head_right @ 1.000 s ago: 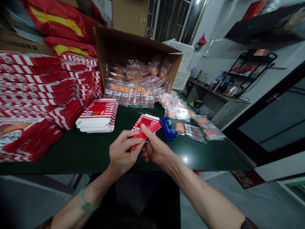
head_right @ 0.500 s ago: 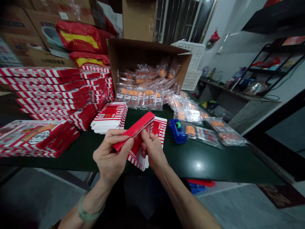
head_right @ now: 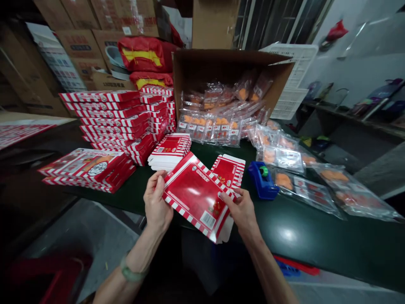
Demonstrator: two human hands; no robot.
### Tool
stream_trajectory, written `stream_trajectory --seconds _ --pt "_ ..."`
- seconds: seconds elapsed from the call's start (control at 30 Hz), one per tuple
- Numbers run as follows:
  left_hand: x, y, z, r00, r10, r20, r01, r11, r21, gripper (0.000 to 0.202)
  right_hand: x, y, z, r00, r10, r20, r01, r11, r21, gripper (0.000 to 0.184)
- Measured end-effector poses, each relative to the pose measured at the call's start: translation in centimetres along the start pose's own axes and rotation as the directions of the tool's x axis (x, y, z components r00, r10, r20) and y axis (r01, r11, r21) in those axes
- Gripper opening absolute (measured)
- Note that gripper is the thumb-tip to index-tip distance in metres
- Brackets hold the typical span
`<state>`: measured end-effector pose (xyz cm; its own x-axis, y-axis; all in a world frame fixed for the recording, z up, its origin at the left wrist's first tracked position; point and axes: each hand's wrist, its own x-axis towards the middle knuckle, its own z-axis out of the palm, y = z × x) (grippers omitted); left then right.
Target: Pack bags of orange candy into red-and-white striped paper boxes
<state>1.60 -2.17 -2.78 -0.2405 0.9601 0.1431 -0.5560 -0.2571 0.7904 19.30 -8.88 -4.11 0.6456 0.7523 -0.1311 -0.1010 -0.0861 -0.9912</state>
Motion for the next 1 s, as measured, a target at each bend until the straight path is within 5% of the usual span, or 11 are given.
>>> stream_trajectory --seconds 0.2,0.33,0.43,0.5,0.57,0.7,0.87,1.0 --pt "2.0 0.8 -4.0 0.992 -0.07 -0.101 0.096 0.953 0.287 0.04 -1.7 -0.1 0.9 0.98 -0.177 0.09 0.157 0.968 0.195 0.05" --pt "2.3 1.2 -7.7 0.984 -0.158 0.085 0.102 0.883 0.458 0.036 -1.4 -0.8 1.7 0.955 -0.189 0.231 0.125 0.956 0.264 0.038" --pt "2.2 0.6 -8.7 0.97 -0.198 0.141 0.108 0.872 0.478 0.033 -0.8 -1.9 2.6 0.94 -0.189 0.285 0.102 0.95 0.293 0.036" --pt "1.6 0.4 -7.9 0.999 -0.031 0.029 0.014 0.886 0.464 0.028 -0.8 -2.0 3.0 0.941 -0.213 0.263 0.131 0.946 0.296 0.039" --pt "0.6 0.7 -6.5 0.974 0.218 -0.057 -0.161 0.85 0.502 0.022 -0.9 -1.3 3.3 0.963 -0.223 0.149 0.176 0.944 0.281 0.043" --pt "-1.9 1.7 -3.3 0.884 0.424 0.195 -0.455 0.688 0.565 0.018 -0.8 2.3 3.1 0.981 -0.155 -0.114 0.174 0.968 0.182 0.052" --pt "-4.1 1.9 -1.0 0.77 0.543 0.336 -0.638 0.636 0.434 0.053 -0.8 4.3 2.8 0.979 -0.121 -0.162 0.138 0.986 0.095 0.053" --pt "-4.0 2.3 -0.6 0.669 0.62 0.411 -0.743 0.554 0.375 0.042 -1.0 3.7 2.9 0.966 -0.159 -0.204 0.174 0.983 0.061 0.05"
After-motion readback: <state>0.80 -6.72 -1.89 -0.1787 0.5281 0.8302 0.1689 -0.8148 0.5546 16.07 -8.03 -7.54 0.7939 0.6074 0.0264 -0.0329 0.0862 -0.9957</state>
